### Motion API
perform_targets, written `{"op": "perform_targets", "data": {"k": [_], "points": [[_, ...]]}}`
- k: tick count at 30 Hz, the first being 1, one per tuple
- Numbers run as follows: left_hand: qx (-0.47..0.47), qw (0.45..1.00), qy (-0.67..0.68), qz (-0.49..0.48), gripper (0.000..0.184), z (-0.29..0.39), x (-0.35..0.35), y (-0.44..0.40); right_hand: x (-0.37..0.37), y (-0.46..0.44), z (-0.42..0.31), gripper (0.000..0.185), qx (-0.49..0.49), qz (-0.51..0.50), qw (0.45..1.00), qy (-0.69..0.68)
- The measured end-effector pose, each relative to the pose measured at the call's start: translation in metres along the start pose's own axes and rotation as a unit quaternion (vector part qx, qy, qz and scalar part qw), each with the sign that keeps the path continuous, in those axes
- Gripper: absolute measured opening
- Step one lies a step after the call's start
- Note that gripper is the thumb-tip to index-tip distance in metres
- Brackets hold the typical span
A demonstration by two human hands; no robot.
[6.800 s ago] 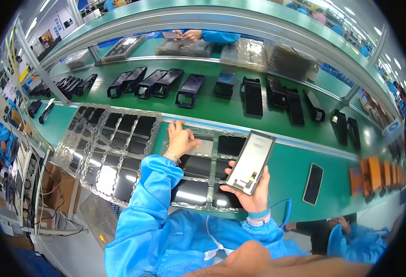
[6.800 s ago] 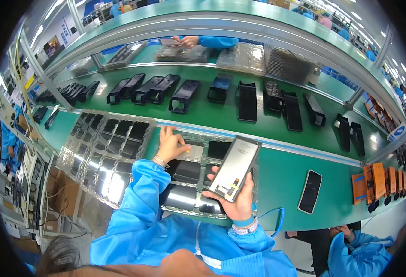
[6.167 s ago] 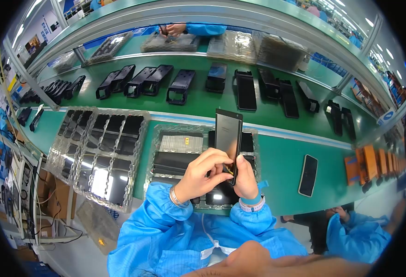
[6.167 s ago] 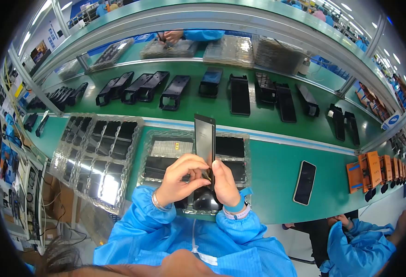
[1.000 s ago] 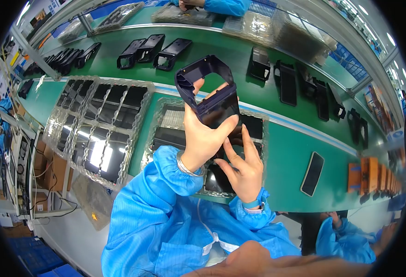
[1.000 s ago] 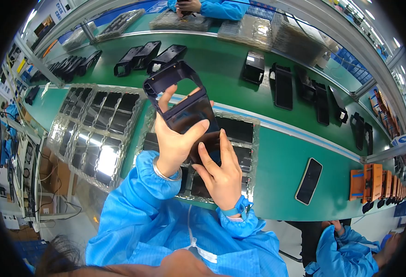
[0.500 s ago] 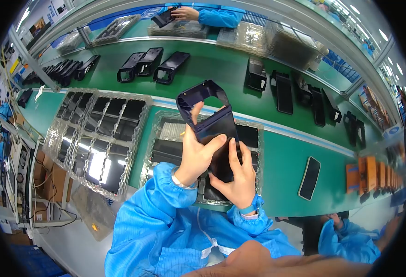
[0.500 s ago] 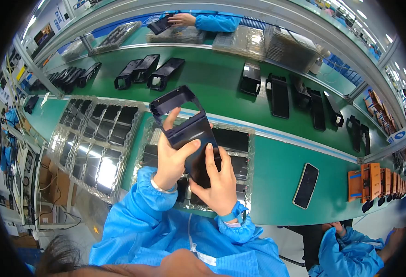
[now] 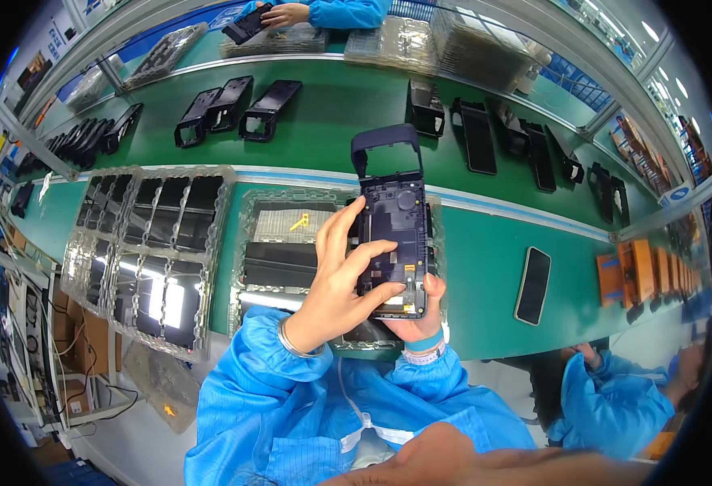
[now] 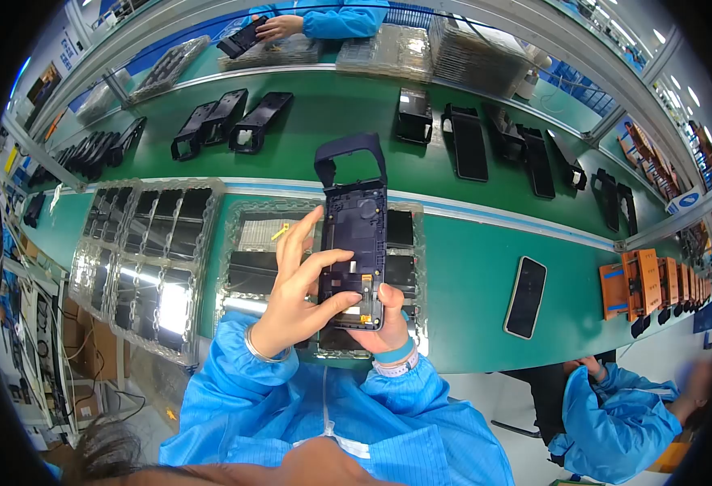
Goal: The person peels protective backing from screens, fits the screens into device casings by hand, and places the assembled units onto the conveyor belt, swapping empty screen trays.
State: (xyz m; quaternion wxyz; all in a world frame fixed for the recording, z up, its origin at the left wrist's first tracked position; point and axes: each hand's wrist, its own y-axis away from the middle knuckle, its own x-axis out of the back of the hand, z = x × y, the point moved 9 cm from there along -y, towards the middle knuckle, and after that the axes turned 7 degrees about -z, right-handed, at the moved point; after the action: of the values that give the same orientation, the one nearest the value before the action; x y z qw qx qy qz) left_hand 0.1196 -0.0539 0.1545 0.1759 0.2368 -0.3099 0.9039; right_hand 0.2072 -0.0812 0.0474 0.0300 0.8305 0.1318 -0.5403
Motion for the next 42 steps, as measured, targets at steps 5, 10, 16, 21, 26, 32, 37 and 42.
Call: {"op": "perform_targets", "data": {"k": [5,10,16,21,26,32,37,42], "points": [[-0.109,0.981,-0.121,0.108,0.043,0.022,0.008,0.033,-0.02,-0.007,-0.018,0.081,0.057,-0.035,0.992,0.11],[-0.084,0.995,-0.035,-0.028,0.034,0.014,-0.019,0.033,-0.011,-0.005,-0.037,0.083,0.138,0.014,0.963,0.231],[0.291,0.832,0.471,0.039,0.02,-0.081,-0.038,0.039,0.004,-0.002,-0.045,0.06,0.061,0.093,0.908,0.403],[0.355,0.765,0.536,0.036,0.023,-0.127,-0.073,0.018,0.012,-0.006,-0.064,0.03,0.054,0.147,0.77,0.619],[0.336,0.782,0.518,0.086,0.02,-0.202,-0.079,-0.055,-0.002,0.021,-0.034,0.05,-0.052,-0.056,0.506,0.859],[0.342,0.767,0.539,0.068,0.053,-0.292,-0.111,-0.122,-0.018,0.037,-0.01,0.081,-0.069,-0.12,0.37,0.919],[0.294,0.88,0.359,-0.106,0.063,-0.188,-0.075,-0.099,-0.022,0.029,-0.029,0.085,-0.067,-0.121,0.505,0.852],[0.214,0.865,0.382,-0.245,0.038,-0.086,-0.082,-0.009,-0.057,0.036,-0.087,0.09,0.26,-0.072,0.692,0.669]]}}
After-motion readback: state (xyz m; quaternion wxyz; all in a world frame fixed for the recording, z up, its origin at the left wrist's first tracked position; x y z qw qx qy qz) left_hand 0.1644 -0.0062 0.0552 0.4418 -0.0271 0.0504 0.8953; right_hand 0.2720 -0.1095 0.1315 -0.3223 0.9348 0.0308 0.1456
